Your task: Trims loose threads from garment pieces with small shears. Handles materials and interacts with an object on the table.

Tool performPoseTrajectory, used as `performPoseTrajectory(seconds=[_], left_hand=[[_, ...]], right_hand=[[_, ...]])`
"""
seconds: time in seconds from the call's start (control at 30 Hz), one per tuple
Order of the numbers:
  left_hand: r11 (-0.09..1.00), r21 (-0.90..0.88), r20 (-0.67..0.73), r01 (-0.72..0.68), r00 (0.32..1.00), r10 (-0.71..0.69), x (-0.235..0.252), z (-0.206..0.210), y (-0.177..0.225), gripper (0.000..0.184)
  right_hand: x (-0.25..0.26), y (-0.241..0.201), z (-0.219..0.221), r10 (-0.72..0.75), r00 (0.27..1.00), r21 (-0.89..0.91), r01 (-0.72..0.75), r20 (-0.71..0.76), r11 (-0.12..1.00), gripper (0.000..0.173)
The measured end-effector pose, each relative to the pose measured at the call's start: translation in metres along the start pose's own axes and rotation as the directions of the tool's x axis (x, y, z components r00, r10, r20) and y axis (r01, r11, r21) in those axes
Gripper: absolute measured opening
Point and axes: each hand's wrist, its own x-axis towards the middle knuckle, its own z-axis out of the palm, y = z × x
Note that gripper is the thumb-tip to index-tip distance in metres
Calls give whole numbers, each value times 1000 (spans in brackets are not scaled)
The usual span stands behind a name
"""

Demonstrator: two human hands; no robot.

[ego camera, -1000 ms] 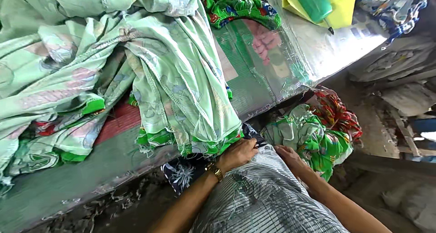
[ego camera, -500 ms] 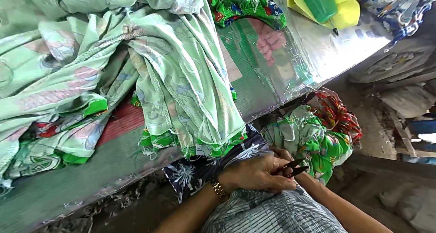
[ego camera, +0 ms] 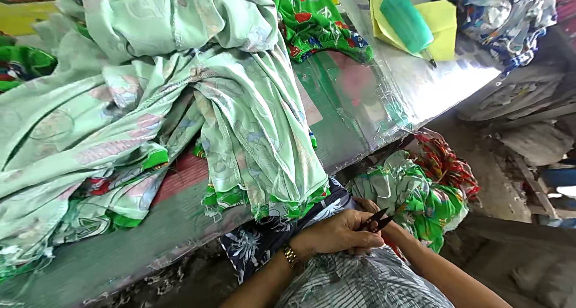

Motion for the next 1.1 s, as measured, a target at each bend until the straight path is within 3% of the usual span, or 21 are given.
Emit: performPoseTrajectory(seconds=[0.1, 0.2, 0.37, 0.43, 0.6, 0.73, 0.8, 0.9, 1.1], left_hand=[[1000, 8, -14, 9, 1000, -9, 1, -1, -1, 8], [1000, -3, -26, 23, 999, -23, 1, -1, 0, 7], [1000, -18, -23, 25, 999, -26, 3, -3, -2, 8], [999, -21, -22, 40, 999, -41, 5, -3, -2, 8], [994, -87, -12, 72, 997, -73, 10, -4, -4, 8], [992, -109, -8, 69, 997, -71, 12, -7, -9, 9], [992, -112, -34, 62, 997, -66, 12, -11, -13, 8], [990, -126, -100, 61, 992, -74, 7, -16, -17, 9], [997, -52, -145, 49, 988, -56, 3, -19, -18, 8]], right_hand=[[21, 16, 1, 45, 999, -205, -45, -8, 978, 32], [10, 9, 0, 110, 993, -426, -118, -43, 897, 33], [-46, -12, -21, 111, 986, -496, -158, -124, 854, 40], [-61, 1, -28, 109, 984, -461, -162, -140, 872, 41], [-97, 38, -74, -58, 987, -278, 14, -151, 961, 29], [-128, 25, -118, 3, 992, -62, -11, -125, 998, 25], [-134, 29, -128, -19, 981, 16, 23, -193, 1000, 25], [-134, 27, -141, -103, 951, 137, 148, -291, 980, 26], [-138, 13, -165, -298, 877, 352, 434, -378, 830, 24]])
